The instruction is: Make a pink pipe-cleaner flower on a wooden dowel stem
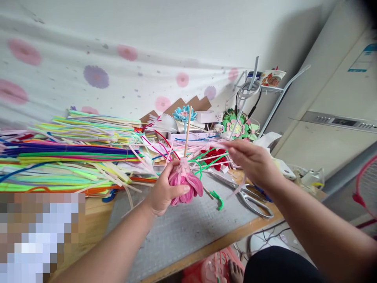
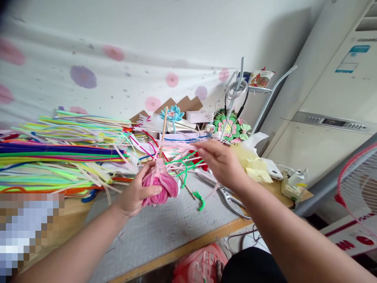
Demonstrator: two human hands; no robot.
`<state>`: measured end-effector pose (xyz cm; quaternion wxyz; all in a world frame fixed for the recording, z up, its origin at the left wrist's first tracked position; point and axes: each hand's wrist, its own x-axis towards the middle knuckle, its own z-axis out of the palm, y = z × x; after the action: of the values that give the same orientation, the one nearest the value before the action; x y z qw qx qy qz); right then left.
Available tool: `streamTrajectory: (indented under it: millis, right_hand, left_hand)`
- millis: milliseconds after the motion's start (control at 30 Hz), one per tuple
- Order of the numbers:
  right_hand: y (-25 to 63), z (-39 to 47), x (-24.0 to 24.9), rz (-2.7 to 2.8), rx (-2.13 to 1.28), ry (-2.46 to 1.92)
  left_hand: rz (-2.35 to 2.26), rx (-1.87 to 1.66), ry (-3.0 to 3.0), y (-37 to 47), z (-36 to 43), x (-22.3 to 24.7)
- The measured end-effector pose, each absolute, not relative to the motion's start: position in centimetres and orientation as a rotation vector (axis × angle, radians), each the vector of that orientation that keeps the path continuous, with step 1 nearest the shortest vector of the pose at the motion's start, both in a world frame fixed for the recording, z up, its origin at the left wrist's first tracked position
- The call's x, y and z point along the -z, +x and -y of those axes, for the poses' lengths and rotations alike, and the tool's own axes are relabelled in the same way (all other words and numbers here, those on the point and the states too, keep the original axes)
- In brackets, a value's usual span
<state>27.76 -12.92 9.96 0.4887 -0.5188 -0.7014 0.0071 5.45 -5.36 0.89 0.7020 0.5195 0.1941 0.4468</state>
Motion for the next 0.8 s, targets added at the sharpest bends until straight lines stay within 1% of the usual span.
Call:
streamTrajectory:
  millis: [100,167,367,467,533,700,800]
  right_hand:
    - [27.5,14.9,-7.3,1.664,-0.148,-1.3]
    - [27.7,15.6,-6.2,1.6,-0.312,-1.291]
    - [28.8,16.0,-4.9,1.249,-0.833,-1.027]
    - [29.2,15.8,-4.5,1.178,-0.945,-1.002]
    - [29.4,15.8,-4.5,1.259,-0.874,-1.072]
    - [30.0,15.9,-5.0,1.619,-0.378,-1.347]
    - [30.1,16.0,-5.1,1.717,-0.163,-1.469]
  left_hand:
    - [-0.321,-0.894,1.188,5.3,6.0,-0.9]
    - [-0.277,-0.84,1.205,5.2,6.3,-0.8]
    - [-0.199,-0.713,1.263,5.1,6.2,-0.2]
    - [-0.187,-0.672,1.267,5.2,6.2,-0.2]
    - [-0.194,-0.677,1.256,5.3,6.2,-0.4]
    - [-0.196,-0.677,1.191,5.2,6.6,-0.6]
    - [-0.189,-0.648,1.188,5.1,6.7,-0.7]
